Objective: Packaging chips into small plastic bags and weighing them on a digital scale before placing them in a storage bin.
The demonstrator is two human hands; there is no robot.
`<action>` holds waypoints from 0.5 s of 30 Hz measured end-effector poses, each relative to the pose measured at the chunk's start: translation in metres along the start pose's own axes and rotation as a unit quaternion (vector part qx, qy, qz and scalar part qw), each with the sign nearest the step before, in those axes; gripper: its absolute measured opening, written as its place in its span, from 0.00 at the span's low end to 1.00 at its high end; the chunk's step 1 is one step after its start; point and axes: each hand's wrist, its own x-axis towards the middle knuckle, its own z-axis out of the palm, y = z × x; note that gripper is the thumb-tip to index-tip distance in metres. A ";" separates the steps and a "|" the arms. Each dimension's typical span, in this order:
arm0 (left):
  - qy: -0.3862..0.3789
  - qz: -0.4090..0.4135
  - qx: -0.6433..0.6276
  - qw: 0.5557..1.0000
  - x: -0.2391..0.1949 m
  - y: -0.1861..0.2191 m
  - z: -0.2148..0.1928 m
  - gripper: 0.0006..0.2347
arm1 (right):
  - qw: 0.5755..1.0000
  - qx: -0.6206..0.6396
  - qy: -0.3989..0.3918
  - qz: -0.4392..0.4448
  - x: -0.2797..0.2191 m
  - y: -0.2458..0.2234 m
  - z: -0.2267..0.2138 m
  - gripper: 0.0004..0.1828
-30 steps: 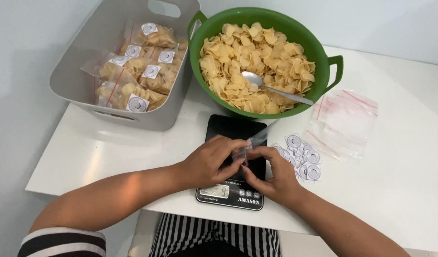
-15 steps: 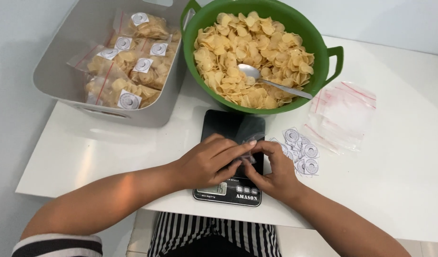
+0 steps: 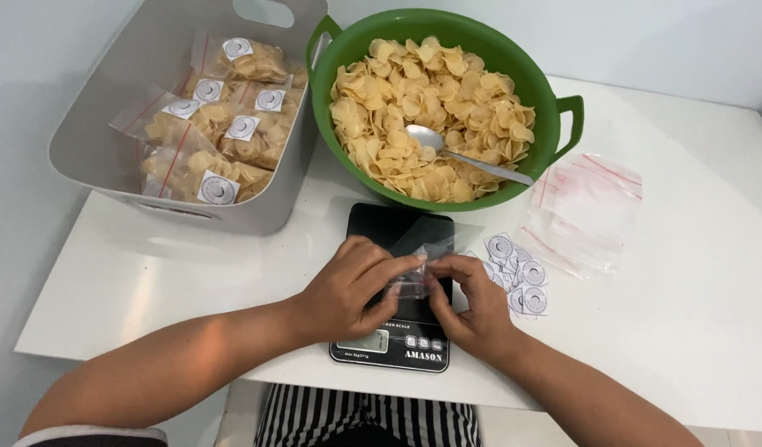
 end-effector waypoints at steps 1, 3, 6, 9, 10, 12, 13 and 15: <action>0.001 -0.001 0.001 1.000 0.002 0.000 -0.001 0.17 | 1.000 0.000 -0.002 -0.001 0.001 0.000 -0.001 0.15; -0.004 -0.008 0.006 1.000 0.004 0.001 -0.004 0.17 | 1.000 0.003 -0.005 0.011 0.003 0.000 -0.002 0.16; 0.012 -0.010 0.003 1.000 0.001 -0.003 0.000 0.16 | 1.000 0.005 -0.003 0.020 0.001 0.002 -0.001 0.15; 0.014 -0.008 0.008 1.000 0.002 -0.001 -0.001 0.15 | 1.000 0.010 -0.015 0.025 -0.001 0.004 -0.001 0.16; 0.015 -0.007 0.009 1.000 0.003 -0.002 -0.001 0.15 | 1.000 0.009 -0.015 0.023 0.000 0.006 -0.001 0.16; 0.014 -0.005 0.008 1.000 0.003 -0.002 -0.001 0.15 | 0.999 0.035 -0.015 0.017 0.000 0.007 -0.002 0.17; 0.014 -0.008 0.008 1.000 0.002 -0.003 -0.001 0.15 | 0.999 0.036 -0.017 0.019 0.000 0.007 -0.001 0.17; 0.019 -0.004 0.014 1.000 0.001 -0.004 0.000 0.15 | 0.998 0.064 0.006 0.014 0.000 0.007 0.000 0.17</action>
